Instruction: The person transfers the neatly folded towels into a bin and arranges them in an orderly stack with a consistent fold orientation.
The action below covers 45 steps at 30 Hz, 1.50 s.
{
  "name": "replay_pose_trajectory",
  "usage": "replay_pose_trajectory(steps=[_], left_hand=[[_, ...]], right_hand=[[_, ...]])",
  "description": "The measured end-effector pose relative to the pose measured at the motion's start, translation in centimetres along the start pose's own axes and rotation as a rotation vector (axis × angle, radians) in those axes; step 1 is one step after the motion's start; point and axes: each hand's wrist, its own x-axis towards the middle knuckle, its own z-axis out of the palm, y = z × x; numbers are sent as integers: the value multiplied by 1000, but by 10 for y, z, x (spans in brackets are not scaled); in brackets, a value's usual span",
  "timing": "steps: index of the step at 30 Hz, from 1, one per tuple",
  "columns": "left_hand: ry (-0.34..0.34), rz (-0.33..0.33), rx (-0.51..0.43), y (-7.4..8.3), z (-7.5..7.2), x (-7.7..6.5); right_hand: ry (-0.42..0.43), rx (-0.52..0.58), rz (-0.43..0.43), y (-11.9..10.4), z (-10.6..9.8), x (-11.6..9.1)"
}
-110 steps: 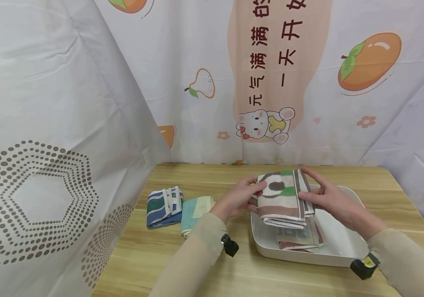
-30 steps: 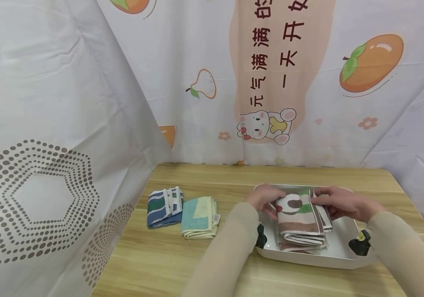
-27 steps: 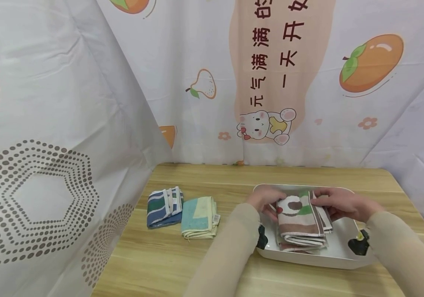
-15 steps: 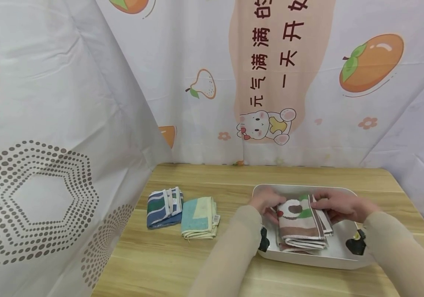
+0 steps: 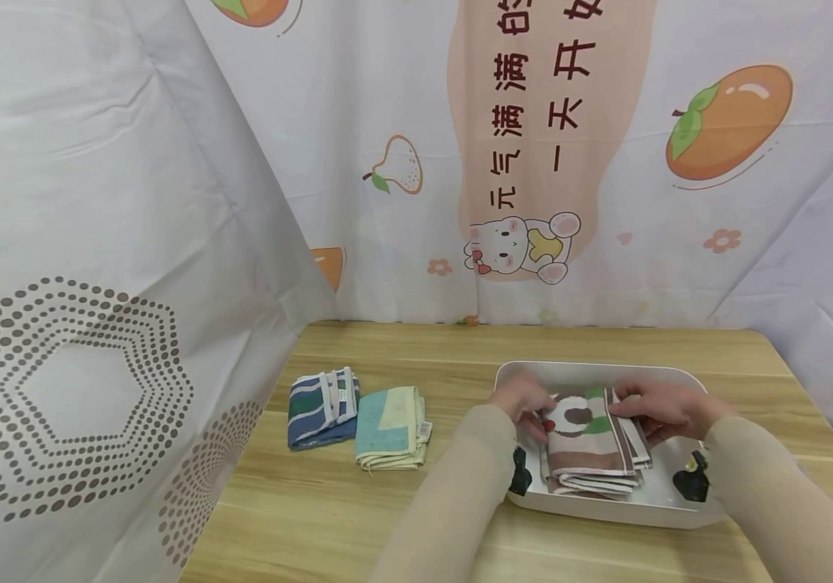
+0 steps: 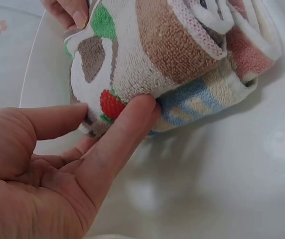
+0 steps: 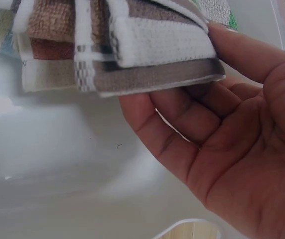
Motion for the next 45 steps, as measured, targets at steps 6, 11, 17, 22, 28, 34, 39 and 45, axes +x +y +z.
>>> replay_pose_trajectory(steps=[6, 11, 17, 22, 28, 34, 39, 45], left_hand=[[20, 7, 92, 0, 1, 5], [38, 13, 179, 0, 1, 6], [44, -25, 156, 0, 3, 1], [48, -13, 199, 1, 3, -1], [51, 2, 301, 0, 3, 0], [49, -9, 286, -1, 4, 0], [60, -17, 293, -2, 5, 1], [69, -13, 329, -3, 7, 6]], right_hand=[[40, -47, 37, 0, 2, -1], [81, -77, 65, 0, 6, -1], [100, -110, 115, 0, 9, 1], [92, -167, 148, -3, 11, 3], [71, -205, 172, -7, 16, 3], [66, -218, 187, -10, 18, 4], [63, -215, 193, -8, 19, 5], [45, -222, 197, -9, 18, 5]])
